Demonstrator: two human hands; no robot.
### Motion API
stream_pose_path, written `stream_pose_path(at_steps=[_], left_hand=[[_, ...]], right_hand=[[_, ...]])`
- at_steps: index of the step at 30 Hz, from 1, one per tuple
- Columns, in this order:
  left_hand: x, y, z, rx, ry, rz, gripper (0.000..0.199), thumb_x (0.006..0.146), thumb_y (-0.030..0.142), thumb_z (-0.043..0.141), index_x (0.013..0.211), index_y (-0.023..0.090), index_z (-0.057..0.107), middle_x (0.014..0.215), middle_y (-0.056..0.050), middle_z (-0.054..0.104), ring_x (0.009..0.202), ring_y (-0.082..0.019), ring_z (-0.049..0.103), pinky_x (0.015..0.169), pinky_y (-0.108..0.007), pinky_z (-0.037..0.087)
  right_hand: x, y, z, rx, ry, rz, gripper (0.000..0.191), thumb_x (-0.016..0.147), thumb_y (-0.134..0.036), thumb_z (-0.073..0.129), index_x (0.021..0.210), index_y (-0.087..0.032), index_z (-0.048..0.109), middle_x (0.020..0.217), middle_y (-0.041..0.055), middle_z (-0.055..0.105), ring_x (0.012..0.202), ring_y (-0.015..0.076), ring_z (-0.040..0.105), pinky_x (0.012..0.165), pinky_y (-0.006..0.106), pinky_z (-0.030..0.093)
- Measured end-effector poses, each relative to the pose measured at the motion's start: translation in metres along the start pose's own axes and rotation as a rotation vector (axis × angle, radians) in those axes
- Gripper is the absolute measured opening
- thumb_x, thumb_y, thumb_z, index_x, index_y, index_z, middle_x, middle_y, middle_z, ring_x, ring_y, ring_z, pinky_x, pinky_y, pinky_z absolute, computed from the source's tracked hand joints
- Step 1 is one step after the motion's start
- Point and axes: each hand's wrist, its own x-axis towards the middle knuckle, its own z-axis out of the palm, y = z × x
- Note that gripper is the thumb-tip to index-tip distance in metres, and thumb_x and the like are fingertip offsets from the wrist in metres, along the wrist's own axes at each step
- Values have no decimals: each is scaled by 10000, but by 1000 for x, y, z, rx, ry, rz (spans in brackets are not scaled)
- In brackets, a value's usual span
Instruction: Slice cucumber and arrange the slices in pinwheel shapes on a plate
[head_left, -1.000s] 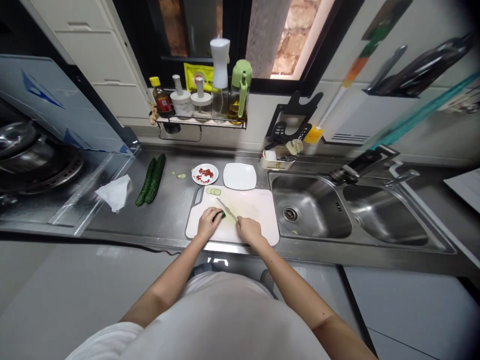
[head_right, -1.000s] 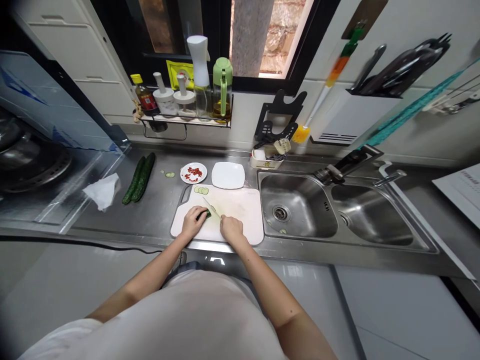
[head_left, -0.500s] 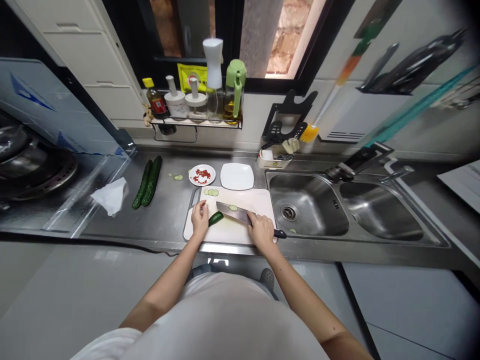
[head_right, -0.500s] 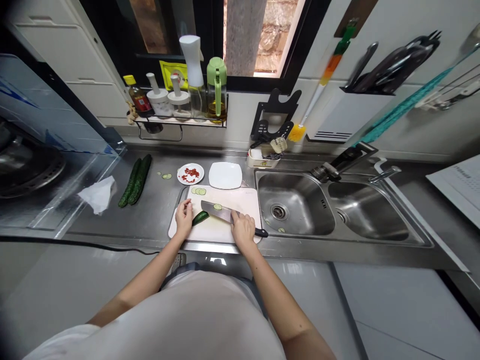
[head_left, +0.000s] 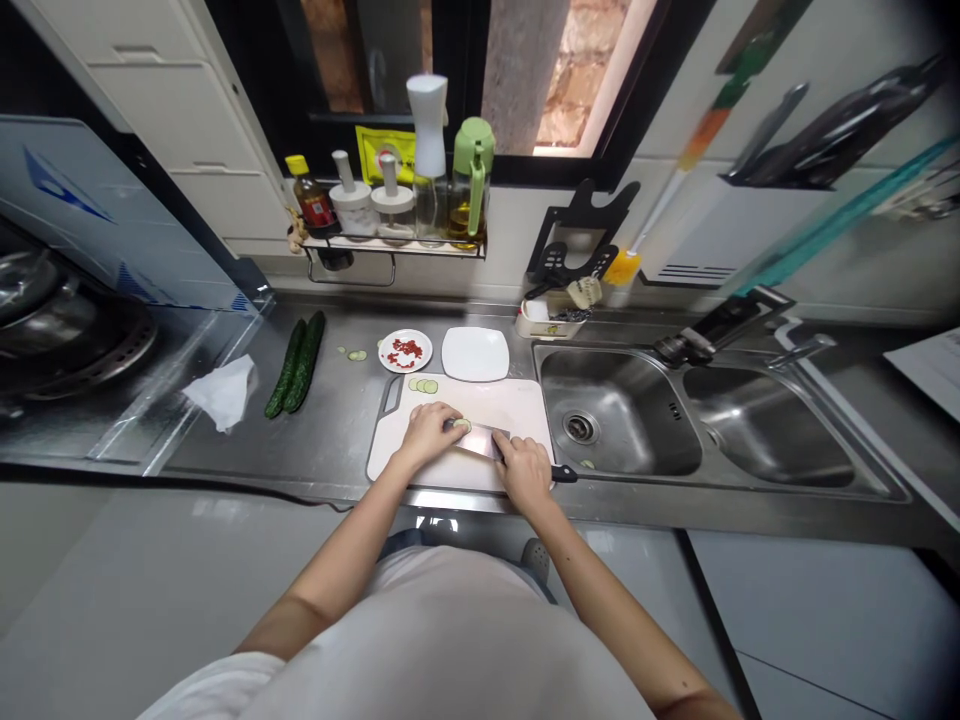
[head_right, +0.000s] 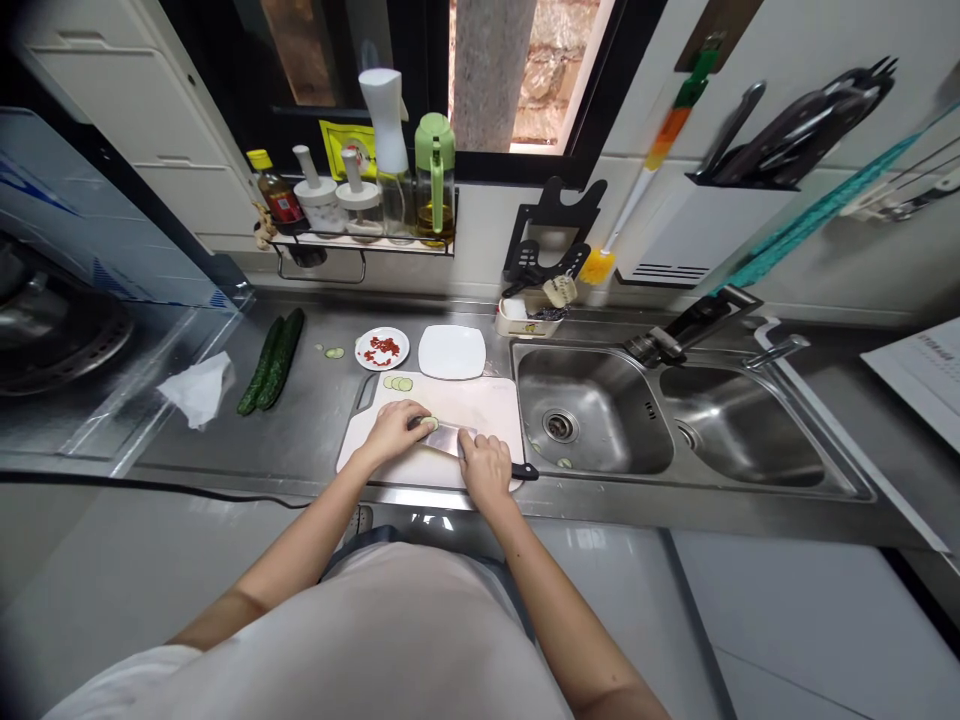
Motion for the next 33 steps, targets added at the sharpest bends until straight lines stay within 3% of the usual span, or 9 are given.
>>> stream_pose_path(at_steps=[3, 6, 11, 14, 17, 25, 33], left_hand=[[1, -2, 5, -79, -20, 13, 152, 823, 356, 659, 905, 242, 716, 909, -40, 699, 897, -212, 627, 850, -362, 462], [4, -9, 12, -164, 58, -46, 94, 824, 293, 646, 853, 228, 707, 900, -35, 695, 880, -194, 626, 812, -335, 480], [12, -37, 19, -319, 295, -373, 150, 793, 330, 666, 844, 199, 716, 712, -8, 666, 639, -136, 582, 645, -269, 477], [19, -55, 19, -348, 289, -563, 165, 755, 292, 684, 862, 174, 727, 694, -12, 681, 645, -138, 606, 657, -255, 482], [27, -67, 18, -276, 251, -660, 181, 749, 257, 668, 893, 174, 741, 762, -31, 715, 717, -159, 643, 741, -274, 492], [47, -79, 27, -127, 157, -663, 200, 780, 251, 620, 937, 202, 734, 854, -40, 731, 783, -181, 644, 767, -290, 466], [63, -84, 31, 73, 146, -533, 219, 826, 225, 587, 1005, 193, 708, 916, -66, 711, 875, -206, 620, 790, -296, 437]], right_hand=[[-3, 3, 4, -1, 5, 9, 453, 910, -298, 554, 1358, -245, 519, 1051, 101, 660, 1011, 249, 529, 839, 335, 301], [-7, 8, 9, 10, -3, 51, 450, 897, -294, 571, 1343, -250, 533, 1052, 91, 669, 1015, 244, 542, 845, 328, 311], [-11, 21, 17, 57, -41, 166, 424, 895, -272, 559, 1320, -265, 557, 1068, 69, 687, 1022, 221, 574, 848, 308, 334], [-11, 29, 21, 89, -36, 201, 399, 892, -264, 551, 1290, -260, 584, 1070, 55, 701, 1012, 211, 595, 834, 292, 349], [-10, 34, 25, 111, -17, 220, 361, 903, -279, 532, 1254, -259, 615, 1048, 50, 715, 990, 208, 616, 810, 284, 362], [-7, 33, 30, 150, 7, 241, 329, 904, -300, 524, 1209, -281, 645, 1017, 49, 729, 947, 201, 636, 767, 272, 380], [-6, 36, 33, 165, 6, 244, 301, 908, -305, 517, 1172, -282, 661, 988, 46, 733, 934, 195, 643, 771, 265, 383]])
